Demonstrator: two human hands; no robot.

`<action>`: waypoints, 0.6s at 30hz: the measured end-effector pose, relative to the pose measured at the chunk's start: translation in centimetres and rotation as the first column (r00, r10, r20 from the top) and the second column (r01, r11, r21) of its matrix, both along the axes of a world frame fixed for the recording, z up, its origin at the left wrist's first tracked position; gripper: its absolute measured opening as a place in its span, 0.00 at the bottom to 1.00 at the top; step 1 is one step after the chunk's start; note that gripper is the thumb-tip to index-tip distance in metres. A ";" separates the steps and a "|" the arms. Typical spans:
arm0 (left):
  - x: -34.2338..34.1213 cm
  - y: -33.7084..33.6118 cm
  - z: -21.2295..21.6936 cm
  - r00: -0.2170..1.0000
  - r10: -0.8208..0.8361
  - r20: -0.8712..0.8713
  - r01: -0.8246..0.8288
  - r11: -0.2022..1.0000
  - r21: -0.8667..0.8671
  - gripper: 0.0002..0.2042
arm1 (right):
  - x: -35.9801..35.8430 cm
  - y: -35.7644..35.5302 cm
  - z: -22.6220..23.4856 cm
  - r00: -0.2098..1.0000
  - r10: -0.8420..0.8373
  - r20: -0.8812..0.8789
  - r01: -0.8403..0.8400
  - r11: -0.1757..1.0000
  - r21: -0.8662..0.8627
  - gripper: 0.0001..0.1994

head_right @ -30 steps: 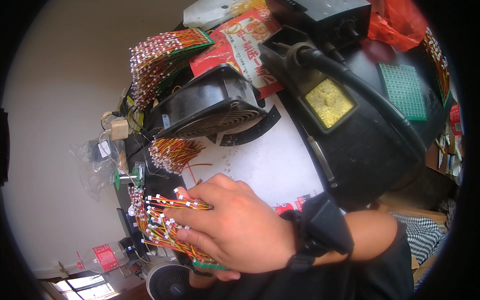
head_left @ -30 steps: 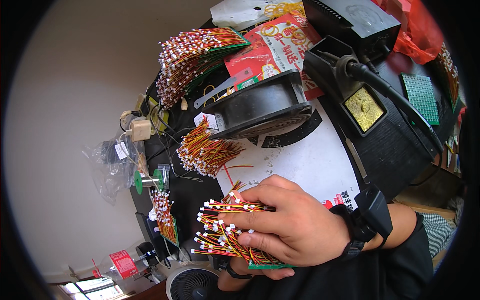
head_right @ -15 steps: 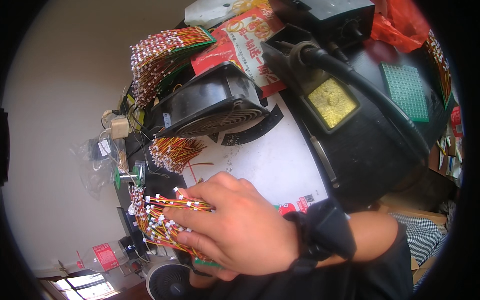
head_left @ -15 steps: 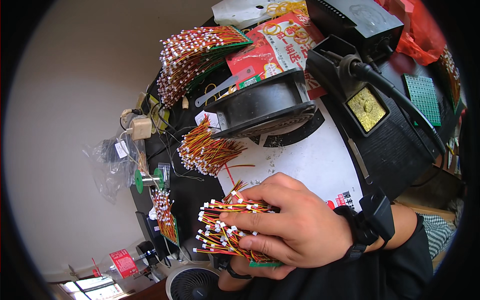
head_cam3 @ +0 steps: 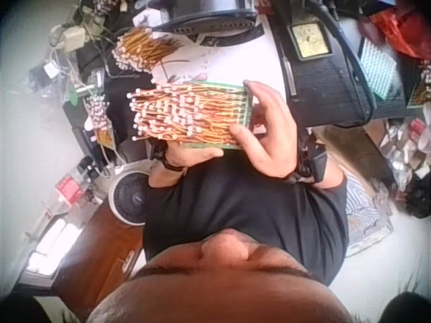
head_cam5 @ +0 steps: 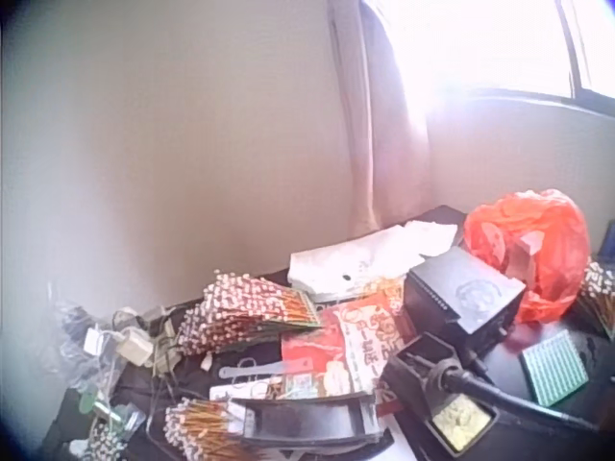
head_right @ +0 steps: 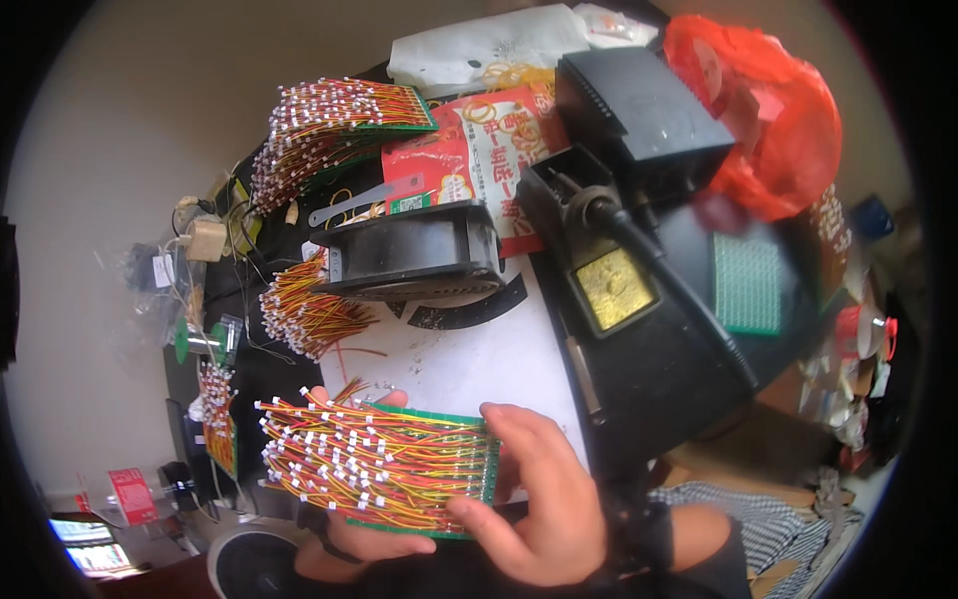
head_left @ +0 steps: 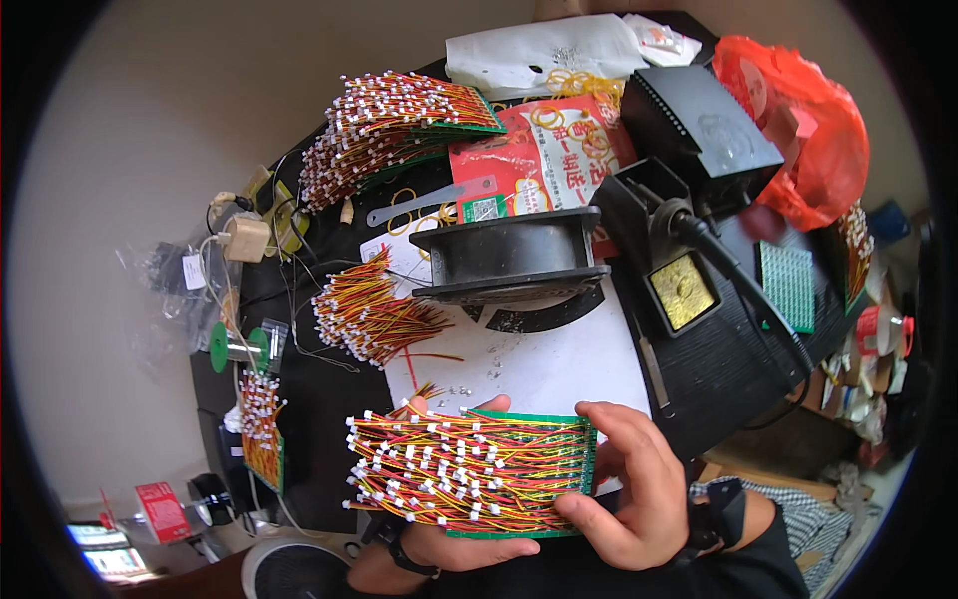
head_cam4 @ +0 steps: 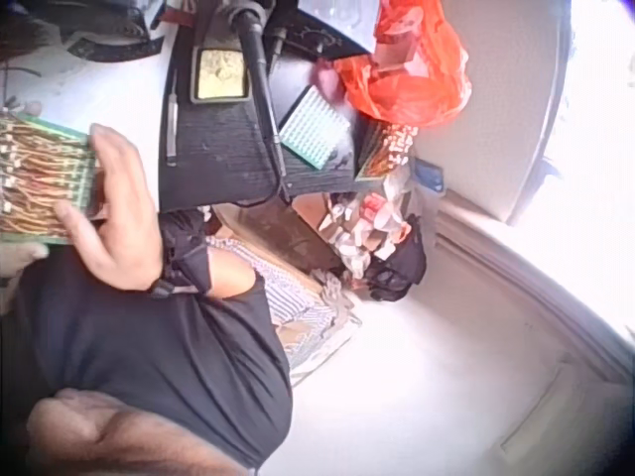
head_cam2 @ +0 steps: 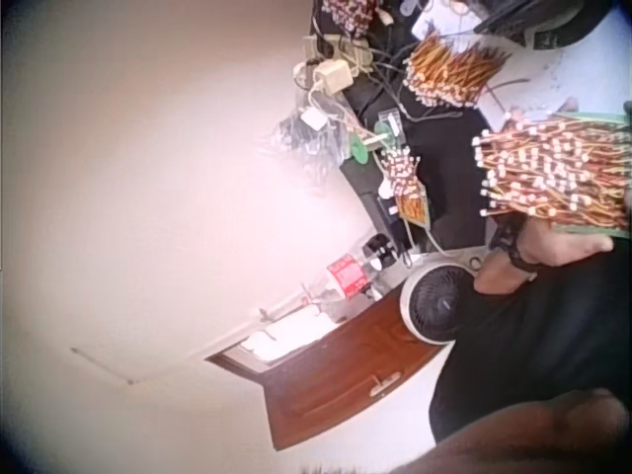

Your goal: Soldering wire components onto printed circuit boards at a workstation.

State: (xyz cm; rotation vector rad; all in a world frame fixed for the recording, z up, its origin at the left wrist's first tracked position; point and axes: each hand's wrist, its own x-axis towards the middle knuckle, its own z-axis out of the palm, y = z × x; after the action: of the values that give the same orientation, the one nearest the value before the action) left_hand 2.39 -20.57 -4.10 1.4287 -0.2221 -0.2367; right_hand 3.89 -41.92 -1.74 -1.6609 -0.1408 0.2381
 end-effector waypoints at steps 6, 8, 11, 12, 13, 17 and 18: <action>-1.2 -0.5 -0.2 0.994 0.011 0.104 -0.043 0.948 0.314 0.32 | 2.3 -1.1 -1.8 0.963 -0.120 -0.240 0.187 0.941 0.280 0.26; -2.9 0.5 0.8 0.804 0.029 -0.594 0.005 0.998 0.055 0.23 | 4.4 -1.5 -1.6 0.966 -0.108 -0.234 0.148 0.976 0.161 0.24; -2.1 1.9 3.2 0.921 -0.180 -0.346 0.307 0.883 0.356 0.20 | 6.2 -2.6 -2.9 0.996 -0.040 0.076 0.056 0.975 -0.214 0.25; -1.6 0.5 4.1 0.979 -0.041 -0.199 0.125 0.894 0.431 0.13 | 6.2 -2.4 -2.8 0.997 -0.031 0.067 0.045 0.973 -0.224 0.25; -1.3 0.3 3.6 0.978 -0.034 -0.208 0.120 0.899 0.421 0.13 | 6.1 -1.9 -2.5 0.978 -0.062 0.198 0.123 0.943 -0.311 0.24; 0.1 0.3 0.5 0.792 -0.141 0.594 -0.403 0.610 0.682 0.14 | 5.3 -1.8 -2.3 0.712 0.139 0.688 0.451 0.661 -0.600 0.21; 0.6 0.2 0.6 0.765 -0.212 0.608 -0.411 0.565 0.715 0.12 | 4.7 -2.1 -2.5 0.717 0.087 0.691 0.446 0.705 -0.552 0.19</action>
State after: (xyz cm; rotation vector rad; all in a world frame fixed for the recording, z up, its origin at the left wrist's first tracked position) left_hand 3.04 -20.34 -3.49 2.4675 -0.6546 0.3481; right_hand 8.56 -44.04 -4.19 -2.4524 -0.4730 -0.5977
